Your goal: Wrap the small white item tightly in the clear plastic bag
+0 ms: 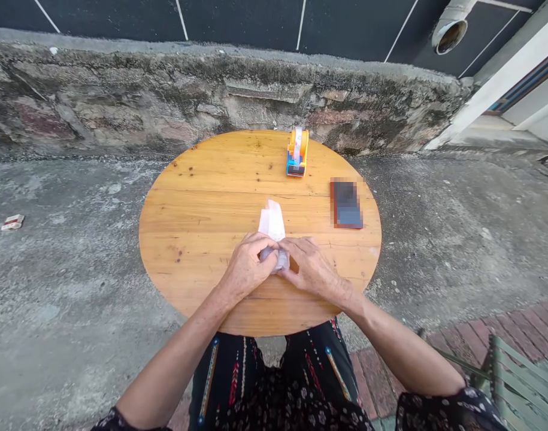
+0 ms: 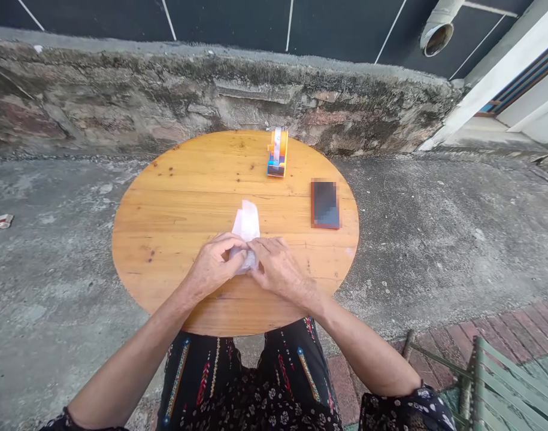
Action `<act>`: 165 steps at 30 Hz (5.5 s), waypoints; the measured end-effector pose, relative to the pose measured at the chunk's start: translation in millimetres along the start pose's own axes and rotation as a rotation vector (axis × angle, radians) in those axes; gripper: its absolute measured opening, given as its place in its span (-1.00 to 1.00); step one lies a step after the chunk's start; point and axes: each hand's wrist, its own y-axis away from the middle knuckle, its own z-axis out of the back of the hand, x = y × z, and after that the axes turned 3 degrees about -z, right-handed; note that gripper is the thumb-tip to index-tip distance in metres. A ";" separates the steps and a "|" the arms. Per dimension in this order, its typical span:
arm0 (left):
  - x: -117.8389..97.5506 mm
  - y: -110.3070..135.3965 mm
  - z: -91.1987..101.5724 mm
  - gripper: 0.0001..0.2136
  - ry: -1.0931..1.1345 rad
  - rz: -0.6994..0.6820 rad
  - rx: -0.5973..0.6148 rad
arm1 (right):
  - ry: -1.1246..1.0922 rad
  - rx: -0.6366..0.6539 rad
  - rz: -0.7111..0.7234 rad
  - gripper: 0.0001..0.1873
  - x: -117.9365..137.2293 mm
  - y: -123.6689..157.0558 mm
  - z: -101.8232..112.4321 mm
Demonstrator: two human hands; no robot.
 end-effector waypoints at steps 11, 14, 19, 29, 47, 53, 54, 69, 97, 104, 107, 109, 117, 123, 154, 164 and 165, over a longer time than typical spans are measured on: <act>-0.6 -1.7 14.1 -0.85 0.090 0.060 0.074 | -0.003 0.152 -0.069 -0.61 4.5 -10.6 11.7; 2.0 -6.0 18.8 -0.82 0.085 0.119 0.026 | 0.012 0.141 -0.059 -0.57 3.9 -10.1 11.2; 11.1 -24.5 19.6 -0.80 0.131 0.263 0.051 | 0.039 0.126 -0.048 -0.65 4.0 -7.7 9.6; 14.1 -50.2 10.8 -0.83 -0.102 0.313 0.148 | 0.125 0.137 0.008 -0.71 7.1 -7.5 11.4; 34.6 -40.1 14.7 -0.84 -0.222 0.398 0.218 | 0.117 0.334 -0.068 -0.67 6.3 -29.0 25.8; 34.6 -40.6 20.8 -0.85 -0.204 0.406 0.207 | 0.007 0.464 -0.121 -0.73 1.5 -49.1 37.4; 33.1 -37.9 23.8 -0.85 -0.186 0.391 0.186 | -0.008 0.476 -0.132 -0.74 1.1 -51.6 38.7; 3.5 16.3 37.1 -0.53 -0.147 -0.256 0.133 | -0.102 0.543 -0.063 -0.74 -12.2 -65.7 39.9; 10.6 -6.7 40.6 -0.70 -0.103 -0.156 0.272 | 0.037 0.426 -0.028 -0.34 -2.0 -39.5 33.0; 8.9 -16.8 49.2 -0.66 -0.014 0.029 0.328 | 0.009 0.360 -0.072 -0.53 -2.4 -44.5 25.4; 11.8 -20.3 51.3 -0.66 0.111 0.153 0.382 | -0.114 0.410 -0.080 -0.54 -6.6 -54.0 29.3; 15.1 -21.2 50.6 -0.65 0.205 0.222 0.378 | -0.158 0.433 -0.102 -0.51 -8.7 -58.5 30.5; 30.4 -26.9 39.1 -0.67 0.414 0.331 0.342 | -0.299 0.472 -0.215 -0.49 -27.6 -69.7 25.7; 28.1 -28.1 36.2 -0.51 0.351 0.319 0.260 | -0.491 0.537 -0.233 -0.53 -42.3 -78.3 21.1; 24.4 9.9 25.4 -0.61 -0.003 -0.223 0.181 | 0.185 0.524 0.220 -0.79 -25.3 -121.8 12.8; 27.8 10.6 24.2 -0.60 0.023 -0.253 0.160 | 0.254 0.477 0.276 -0.88 -26.8 -115.8 6.1; 27.6 10.5 24.2 -0.59 0.023 -0.250 0.166 | 0.268 0.472 0.270 -0.86 -26.1 -116.5 6.1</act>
